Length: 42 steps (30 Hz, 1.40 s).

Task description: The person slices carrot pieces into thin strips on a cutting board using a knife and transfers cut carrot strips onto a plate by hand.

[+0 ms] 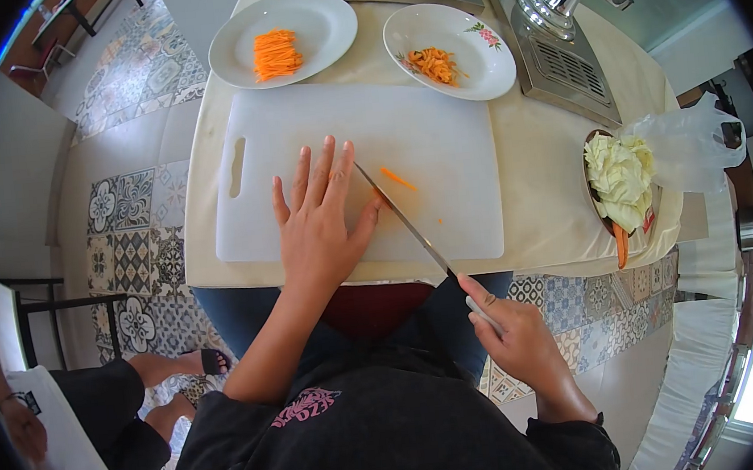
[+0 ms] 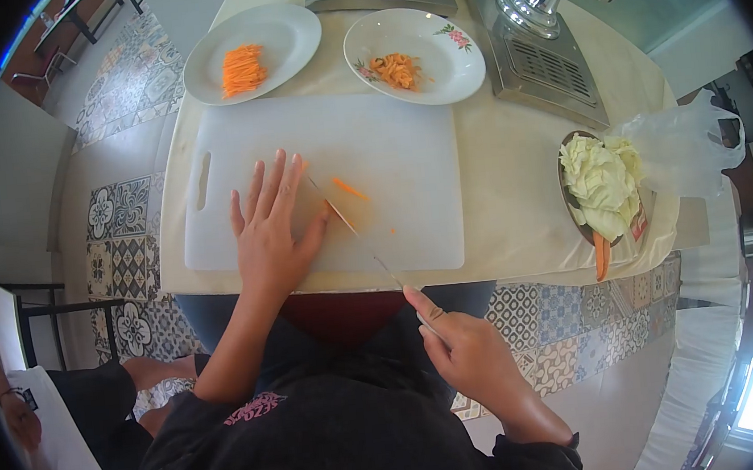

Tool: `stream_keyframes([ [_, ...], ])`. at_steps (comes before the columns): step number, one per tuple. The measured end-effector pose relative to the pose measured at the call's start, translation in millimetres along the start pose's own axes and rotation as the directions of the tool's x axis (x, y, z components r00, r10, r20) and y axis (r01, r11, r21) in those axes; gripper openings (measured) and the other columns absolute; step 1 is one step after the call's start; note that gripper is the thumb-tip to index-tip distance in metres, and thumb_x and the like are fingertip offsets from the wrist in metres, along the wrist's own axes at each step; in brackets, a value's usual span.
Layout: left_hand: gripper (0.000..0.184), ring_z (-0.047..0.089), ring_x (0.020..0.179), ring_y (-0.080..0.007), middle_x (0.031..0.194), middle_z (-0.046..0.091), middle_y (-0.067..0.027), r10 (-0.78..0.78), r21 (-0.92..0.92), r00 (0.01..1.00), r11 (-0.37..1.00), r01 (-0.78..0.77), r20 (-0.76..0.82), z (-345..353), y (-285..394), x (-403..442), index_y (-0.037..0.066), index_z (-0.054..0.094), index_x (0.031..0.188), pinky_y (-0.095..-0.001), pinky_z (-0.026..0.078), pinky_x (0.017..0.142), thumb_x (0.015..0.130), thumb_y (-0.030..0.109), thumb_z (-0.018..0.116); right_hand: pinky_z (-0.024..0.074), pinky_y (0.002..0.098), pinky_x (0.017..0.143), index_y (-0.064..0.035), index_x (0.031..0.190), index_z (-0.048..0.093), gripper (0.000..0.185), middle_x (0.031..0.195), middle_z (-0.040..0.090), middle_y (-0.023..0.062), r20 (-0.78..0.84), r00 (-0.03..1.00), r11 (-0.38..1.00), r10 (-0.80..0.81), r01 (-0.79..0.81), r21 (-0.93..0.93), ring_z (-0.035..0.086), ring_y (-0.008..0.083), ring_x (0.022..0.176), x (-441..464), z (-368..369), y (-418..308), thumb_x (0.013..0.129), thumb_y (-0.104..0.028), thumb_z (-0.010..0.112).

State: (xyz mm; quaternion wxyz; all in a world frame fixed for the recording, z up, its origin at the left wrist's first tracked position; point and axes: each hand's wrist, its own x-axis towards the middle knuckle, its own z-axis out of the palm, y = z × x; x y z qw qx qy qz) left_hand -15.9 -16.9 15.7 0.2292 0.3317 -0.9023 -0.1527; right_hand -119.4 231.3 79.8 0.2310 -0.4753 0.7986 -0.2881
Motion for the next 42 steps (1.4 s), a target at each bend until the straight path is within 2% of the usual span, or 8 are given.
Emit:
stream_keyframes([
  [7,0.087,0.022,0.153,-0.0351,0.165,0.029,-0.0094,-0.136,0.039,0.991,0.990,0.136,-0.014,8,6,5,0.020,0.031,0.159,-0.0639,0.010,0.120,0.083,0.035,0.071,0.0459,0.0422,0.055,-0.0290,0.143,0.058,0.056,0.064,0.049,0.0081,-0.054,0.998,0.996,0.027,-0.032,-0.085,0.054,0.0277,0.057,-3,9,-5,0.091,-0.012,0.066],
  [15,0.086,0.021,0.154,-0.0354,0.165,0.029,-0.0111,-0.168,0.032,0.986,0.985,0.169,-0.019,8,9,6,0.020,0.032,0.158,-0.0641,0.009,0.120,0.083,0.034,0.070,0.0455,0.0397,0.053,-0.0293,0.139,0.063,0.054,0.063,0.048,0.0060,-0.191,0.981,0.991,-0.039,0.014,-0.130,0.053,0.0252,0.055,-3,15,-2,0.088,-0.011,0.068],
  [21,0.055,0.030,0.150,-0.0348,0.161,0.038,-0.0092,-0.085,-0.175,0.983,0.983,0.056,-0.162,9,4,0,0.019,0.056,0.141,-0.0626,0.014,0.119,0.087,0.016,0.066,0.0459,0.0389,0.053,-0.0293,0.138,0.063,0.055,0.063,0.050,0.0055,-0.231,0.972,0.994,-0.053,0.030,-0.103,0.054,0.0241,0.056,-3,15,4,0.087,-0.011,0.070],
  [24,0.038,0.033,0.148,-0.0365,0.158,0.041,-0.0096,0.150,-0.207,0.978,0.962,-0.178,-0.142,-6,5,-7,0.017,0.069,0.122,-0.0612,0.015,0.119,0.086,0.007,0.061,0.0462,0.0381,0.053,-0.0308,0.137,0.064,0.054,0.065,0.052,0.0042,-0.228,0.971,0.988,-0.068,0.034,-0.148,0.055,0.0233,0.056,-3,18,5,0.087,-0.012,0.070],
  [27,0.035,0.031,0.148,-0.0388,0.157,0.042,-0.0092,0.187,-0.177,0.977,0.963,-0.202,-0.100,-10,11,-11,0.016,0.073,0.111,-0.0610,0.014,0.120,0.083,0.003,0.057,0.0465,0.0370,0.052,-0.0331,0.136,0.064,0.054,0.068,0.054,0.0022,-0.213,0.974,0.981,-0.073,0.031,-0.193,0.056,0.0221,0.057,-5,19,6,0.087,-0.013,0.070],
  [34,0.035,0.026,0.150,-0.0400,0.159,0.040,-0.0081,0.179,-0.108,0.983,0.978,-0.181,-0.030,-12,10,-8,0.015,0.073,0.108,-0.0605,0.008,0.121,0.084,0.006,0.050,0.0469,0.0352,0.051,-0.0353,0.134,0.066,0.053,0.070,0.055,0.0006,-0.181,0.980,0.971,-0.086,0.042,-0.234,0.058,0.0194,0.058,-8,18,2,0.087,-0.013,0.070],
  [40,0.034,0.037,0.142,-0.0375,0.150,0.048,-0.0119,0.081,-0.192,0.990,0.976,-0.102,-0.115,-19,11,-9,0.011,0.068,0.116,-0.0554,0.014,0.120,0.085,0.006,0.053,0.0467,0.0335,0.051,-0.0267,0.135,0.066,0.049,0.066,0.054,0.0022,-0.109,0.988,0.994,-0.107,0.106,-0.011,0.055,0.0193,0.055,-17,-1,7,0.088,-0.013,0.069],
  [42,0.034,0.046,0.134,-0.0349,0.142,0.054,-0.0122,0.035,-0.238,0.986,0.969,-0.074,-0.164,-26,9,-12,0.011,0.067,0.117,-0.0517,0.021,0.117,0.086,0.006,0.056,0.0481,0.0305,0.053,-0.0232,0.137,0.065,0.049,0.067,0.059,0.0025,-0.072,0.997,0.990,0.022,-0.012,0.139,0.056,0.0152,0.055,-26,-14,11,0.090,-0.011,0.068],
])
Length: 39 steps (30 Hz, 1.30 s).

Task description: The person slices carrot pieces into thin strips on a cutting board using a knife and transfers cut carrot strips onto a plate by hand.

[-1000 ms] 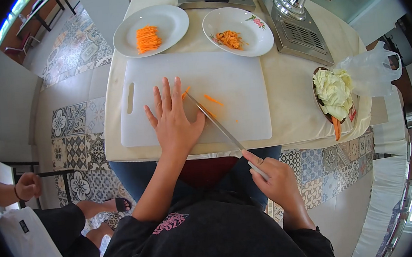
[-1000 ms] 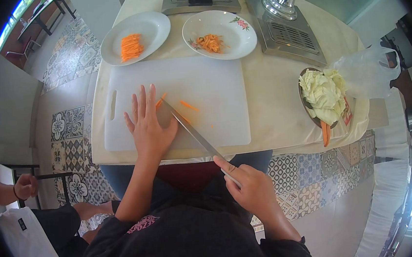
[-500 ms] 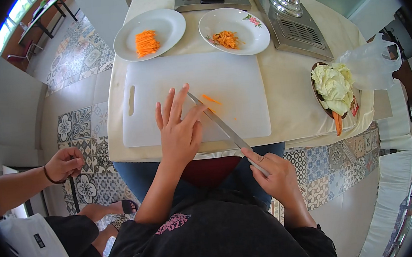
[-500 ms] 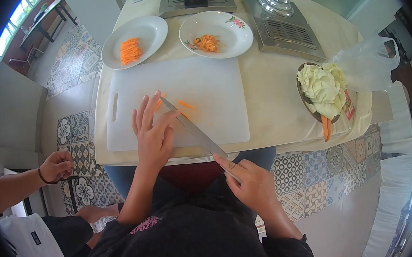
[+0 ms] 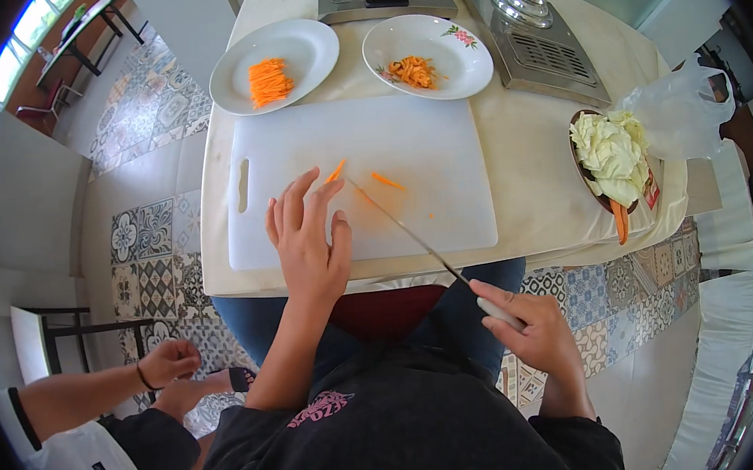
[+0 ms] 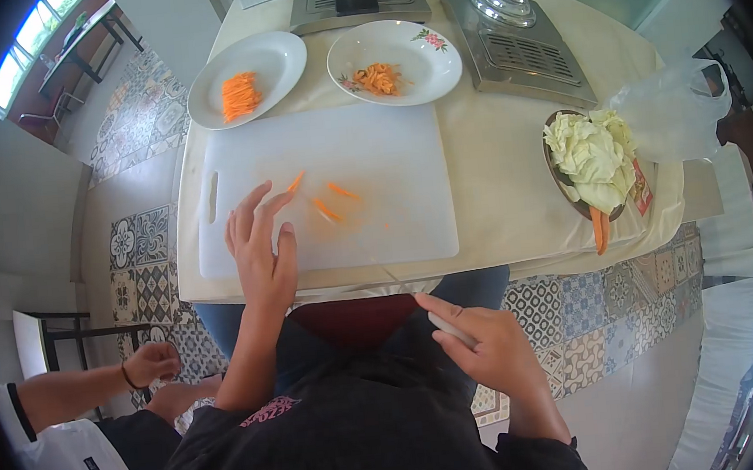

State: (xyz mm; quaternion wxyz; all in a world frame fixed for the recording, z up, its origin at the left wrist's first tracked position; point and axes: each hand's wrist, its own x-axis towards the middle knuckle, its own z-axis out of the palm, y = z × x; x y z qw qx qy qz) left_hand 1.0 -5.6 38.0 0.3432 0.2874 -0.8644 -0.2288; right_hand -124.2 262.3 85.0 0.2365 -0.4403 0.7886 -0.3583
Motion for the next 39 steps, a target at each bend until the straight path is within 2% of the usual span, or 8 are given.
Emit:
stream_keyframes([
  [1,0.030,0.053,0.118,-0.0303,0.125,0.061,-0.0097,0.035,0.037,0.997,0.999,-0.032,-0.073,1,-4,-2,0.011,0.068,0.114,-0.0452,0.029,0.109,0.085,0.007,0.061,0.0489,0.0289,0.053,-0.0214,0.138,0.064,0.049,0.067,0.061,0.0026,0.018,0.998,0.996,0.065,-0.066,0.068,0.057,0.0131,0.056,-3,-7,0,0.091,-0.010,0.068],
  [4,0.024,0.054,0.118,-0.0280,0.120,0.060,-0.0082,-0.090,0.057,0.996,0.994,0.090,0.002,2,1,-10,0.010,0.068,0.109,-0.0493,0.027,0.111,0.086,0.014,0.063,0.0512,0.0248,0.056,-0.0194,0.141,0.061,0.050,0.072,0.067,0.0034,0.129,0.938,0.905,0.320,-0.344,0.252,0.060,0.0077,0.060,-5,-24,-8,0.092,-0.007,0.066],
  [5,0.023,0.052,0.120,-0.0290,0.120,0.058,-0.0090,-0.109,0.064,0.993,0.992,0.106,0.045,5,0,-13,0.009,0.069,0.108,-0.0512,0.025,0.112,0.086,0.016,0.064,0.0528,0.0234,0.058,-0.0186,0.142,0.059,0.051,0.072,0.067,0.0027,0.157,0.923,0.880,0.352,-0.383,0.280,0.061,0.0064,0.061,-5,-28,-10,0.093,-0.007,0.066],
  [9,0.027,0.047,0.125,-0.0324,0.128,0.053,-0.0111,-0.083,0.117,0.994,0.990,0.075,0.065,20,3,-19,0.009,0.069,0.110,-0.0567,0.022,0.114,0.086,0.018,0.065,0.0502,0.0225,0.055,-0.0175,0.144,0.058,0.050,0.070,0.064,0.0024,0.222,0.909,0.872,0.352,-0.405,0.274,0.057,0.0054,0.054,-8,-29,-3,0.096,-0.008,0.063],
  [16,0.025,0.047,0.124,-0.0334,0.129,0.053,-0.0115,-0.066,0.126,0.997,0.990,0.062,0.032,24,8,-15,0.008,0.070,0.108,-0.0557,0.023,0.112,0.085,0.016,0.066,0.0490,0.0227,0.053,-0.0134,0.148,0.052,0.048,0.070,0.062,0.0024,0.378,0.847,0.755,0.375,-0.515,0.406,0.057,0.0061,0.055,-13,-29,-5,0.101,-0.011,0.059],
  [18,0.024,0.047,0.123,-0.0326,0.130,0.054,-0.0102,-0.043,0.158,0.999,0.987,0.041,0.010,24,8,-13,0.009,0.072,0.107,-0.0511,0.027,0.110,0.084,0.014,0.068,0.0488,0.0225,0.053,-0.0133,0.148,0.052,0.048,0.071,0.062,0.0028,0.399,0.842,0.745,0.362,-0.519,0.419,0.057,0.0065,0.055,-11,-26,-7,0.101,-0.012,0.059],
  [32,0.009,0.046,0.129,-0.0281,0.131,0.057,-0.0024,-0.051,0.312,0.991,0.946,0.089,-0.127,24,-23,24,0.017,0.078,0.088,-0.0541,0.022,0.114,0.079,0.018,0.078,0.0478,0.0218,0.053,-0.0183,0.148,0.052,0.051,0.066,0.061,0.0019,0.314,0.919,0.867,0.238,-0.347,0.358,0.056,0.0064,0.053,25,4,-16,0.099,-0.011,0.060],
  [39,0.009,0.047,0.128,-0.0290,0.130,0.057,-0.0035,-0.039,0.260,0.992,0.963,0.069,-0.121,21,-25,31,0.015,0.075,0.088,-0.0584,0.022,0.114,0.079,0.017,0.077,0.0471,0.0215,0.054,-0.0159,0.148,0.052,0.052,0.067,0.060,0.0008,0.241,0.916,0.847,0.320,-0.391,0.360,0.053,0.0048,0.053,7,-15,-16,0.097,-0.008,0.061],
])
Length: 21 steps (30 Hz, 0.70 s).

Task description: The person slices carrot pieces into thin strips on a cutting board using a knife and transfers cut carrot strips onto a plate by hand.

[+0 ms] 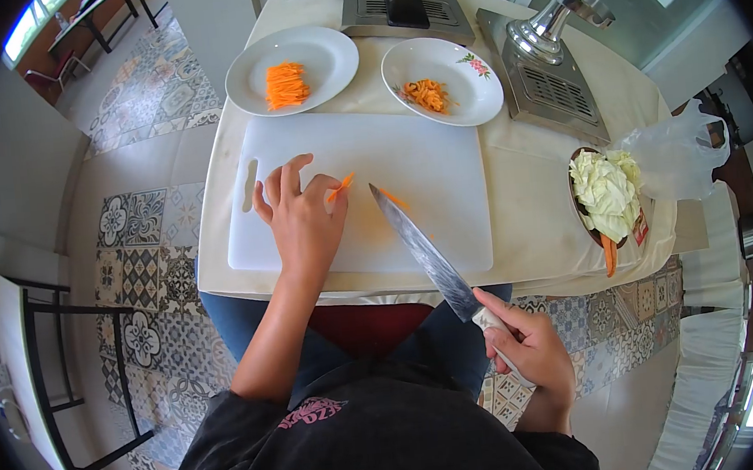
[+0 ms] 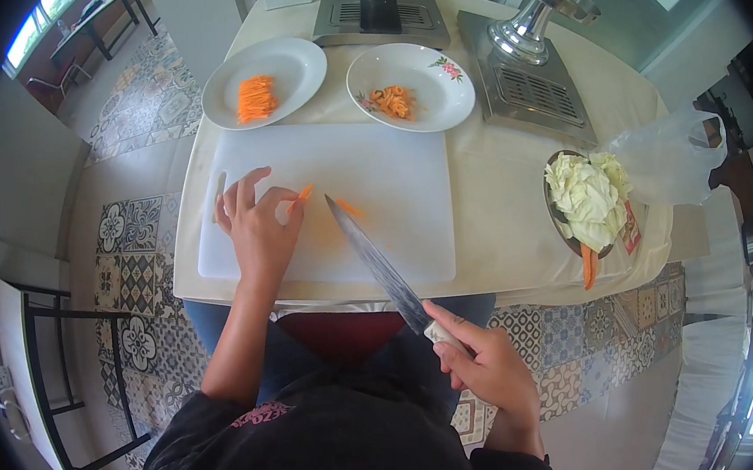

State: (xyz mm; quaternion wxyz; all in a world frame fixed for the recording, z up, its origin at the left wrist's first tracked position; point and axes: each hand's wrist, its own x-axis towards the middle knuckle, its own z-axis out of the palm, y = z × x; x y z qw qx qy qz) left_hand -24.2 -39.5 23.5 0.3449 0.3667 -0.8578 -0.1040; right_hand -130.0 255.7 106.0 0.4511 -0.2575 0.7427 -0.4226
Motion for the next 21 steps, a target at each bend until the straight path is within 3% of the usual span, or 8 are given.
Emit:
stream_keyframes([
  [8,0.022,0.048,0.126,-0.0320,0.136,0.056,-0.0021,0.179,-0.099,0.978,0.981,-0.168,0.108,12,25,-13,0.020,0.077,0.100,-0.0592,0.024,0.114,0.080,0.012,0.075,0.0473,0.0217,0.054,-0.0150,0.149,0.052,0.053,0.069,0.059,-0.0003,-0.085,0.995,0.999,0.043,-0.040,0.032,0.053,0.0043,0.054,-4,-11,6,0.097,-0.006,0.061],
  [13,0.014,0.048,0.127,-0.0324,0.137,0.056,-0.0014,0.228,-0.100,0.960,0.972,-0.214,0.162,10,22,-7,0.019,0.078,0.093,-0.0597,0.025,0.114,0.079,0.014,0.077,0.0470,0.0216,0.053,-0.0153,0.149,0.052,0.053,0.068,0.059,-0.0004,-0.053,0.997,0.999,0.048,-0.047,0.026,0.054,0.0044,0.054,-8,-12,7,0.097,-0.007,0.061],
  [16,0.013,0.048,0.128,-0.0323,0.137,0.056,-0.0012,0.273,-0.133,0.940,0.959,-0.250,0.204,1,16,-6,0.019,0.078,0.091,-0.0602,0.025,0.114,0.079,0.014,0.078,0.0452,0.0214,0.052,-0.0078,0.150,0.049,0.053,0.070,0.060,0.0019,-0.009,0.999,0.999,0.044,-0.045,-0.004,0.053,0.0049,0.054,-11,-11,4,0.098,-0.003,0.056],
  [19,0.012,0.048,0.127,-0.0314,0.137,0.057,-0.0010,0.293,-0.161,0.927,0.952,-0.260,0.235,-9,11,-7,0.018,0.078,0.089,-0.0605,0.026,0.113,0.078,0.014,0.079,0.0463,0.0207,0.053,-0.0181,0.147,0.055,0.052,0.068,0.060,-0.0013,-0.007,0.999,0.999,0.048,-0.048,-0.013,0.053,0.0043,0.054,-13,-11,7,0.096,-0.008,0.063],
  [21,0.014,0.050,0.126,-0.0304,0.136,0.058,-0.0012,0.300,-0.166,0.924,0.950,-0.266,0.236,-11,8,-13,0.018,0.078,0.090,-0.0599,0.026,0.113,0.078,0.013,0.079,0.0461,0.0217,0.054,-0.0182,0.145,0.056,0.052,0.068,0.061,0.0002,-0.027,0.999,0.998,0.043,-0.044,-0.045,0.052,0.0041,0.054,-14,-9,6,0.095,-0.008,0.064],
])
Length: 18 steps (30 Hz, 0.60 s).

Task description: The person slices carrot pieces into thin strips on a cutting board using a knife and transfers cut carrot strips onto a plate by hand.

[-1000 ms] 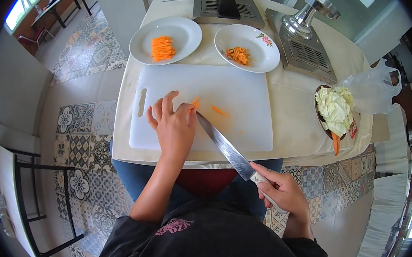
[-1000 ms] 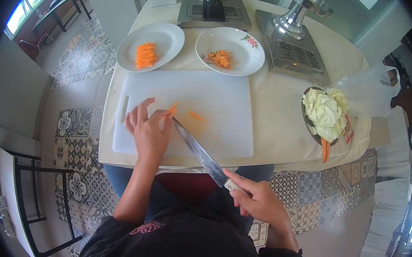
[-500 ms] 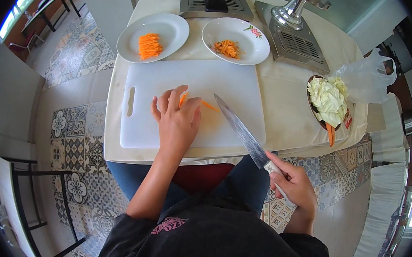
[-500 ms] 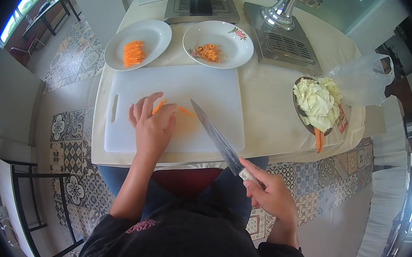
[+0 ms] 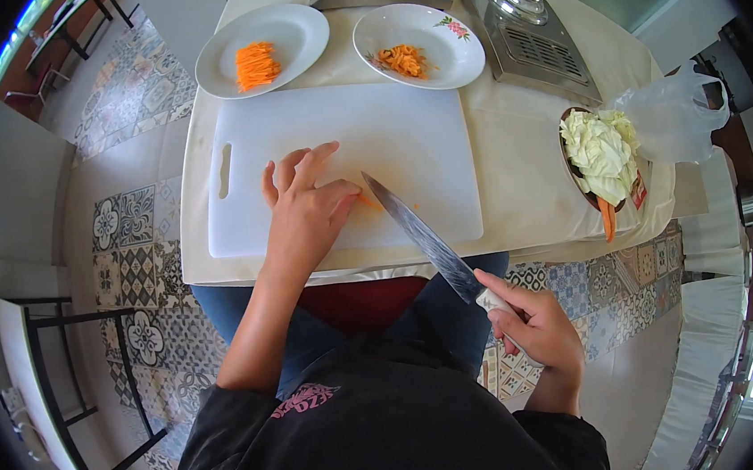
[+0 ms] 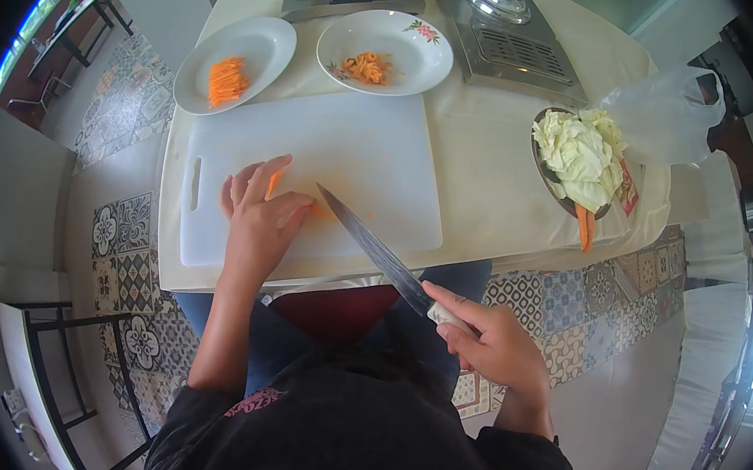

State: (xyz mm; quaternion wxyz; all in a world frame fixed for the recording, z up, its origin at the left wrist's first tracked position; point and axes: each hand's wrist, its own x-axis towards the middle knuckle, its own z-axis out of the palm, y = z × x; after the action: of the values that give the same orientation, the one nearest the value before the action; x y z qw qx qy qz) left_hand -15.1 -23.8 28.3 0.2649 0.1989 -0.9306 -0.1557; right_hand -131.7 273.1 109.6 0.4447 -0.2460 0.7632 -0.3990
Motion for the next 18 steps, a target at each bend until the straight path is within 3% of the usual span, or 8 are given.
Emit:
stream_keyframes([
  [3,0.023,0.053,0.124,-0.0287,0.133,0.060,-0.0022,-0.018,0.016,0.998,1.000,0.019,-0.061,2,-2,-1,0.019,0.077,0.101,-0.0574,0.027,0.113,0.078,0.012,0.078,0.0454,0.0242,0.054,-0.0182,0.143,0.058,0.052,0.066,0.060,0.0034,-0.041,0.986,0.972,-0.163,0.154,-0.176,0.051,0.0066,0.053,4,-1,3,0.093,-0.008,0.065],
  [7,0.041,0.056,0.121,-0.0281,0.132,0.062,-0.0042,-0.112,-0.038,0.987,0.993,0.108,-0.112,2,3,-12,0.020,0.071,0.119,-0.0529,0.030,0.111,0.079,0.009,0.076,0.0453,0.0305,0.056,-0.0206,0.141,0.061,0.054,0.064,0.056,0.0072,-0.033,0.925,0.832,-0.379,0.324,-0.451,0.051,0.0158,0.052,5,-1,0,0.089,-0.008,0.067],
  [10,0.047,0.055,0.126,-0.0285,0.135,0.062,-0.0038,-0.108,-0.063,0.985,0.993,0.100,-0.136,6,7,-19,0.020,0.069,0.125,-0.0515,0.030,0.112,0.080,0.008,0.075,0.0457,0.0346,0.056,-0.0245,0.140,0.062,0.055,0.062,0.052,0.0064,0.000,0.898,0.773,-0.440,0.379,-0.509,0.052,0.0229,0.055,11,2,4,0.088,-0.010,0.068],
  [14,0.047,0.052,0.134,-0.0285,0.140,0.061,-0.0013,-0.064,0.043,0.993,0.997,0.069,-0.104,10,6,-27,0.021,0.069,0.128,-0.0517,0.028,0.115,0.083,0.006,0.072,0.0464,0.0378,0.057,-0.0277,0.139,0.062,0.054,0.061,0.051,0.0063,0.008,0.902,0.736,-0.431,0.357,-0.576,0.054,0.0241,0.057,16,2,-3,0.088,-0.011,0.068],
  [18,0.041,0.053,0.132,-0.0260,0.135,0.065,0.0042,-0.050,0.062,0.991,0.996,0.058,-0.125,14,3,-27,0.022,0.071,0.124,-0.0501,0.025,0.116,0.086,0.007,0.071,0.0467,0.0383,0.057,-0.0298,0.139,0.062,0.054,0.062,0.051,0.0064,0.024,0.900,0.705,-0.434,0.356,-0.614,0.055,0.0245,0.057,21,-1,-5,0.088,-0.012,0.067],
])
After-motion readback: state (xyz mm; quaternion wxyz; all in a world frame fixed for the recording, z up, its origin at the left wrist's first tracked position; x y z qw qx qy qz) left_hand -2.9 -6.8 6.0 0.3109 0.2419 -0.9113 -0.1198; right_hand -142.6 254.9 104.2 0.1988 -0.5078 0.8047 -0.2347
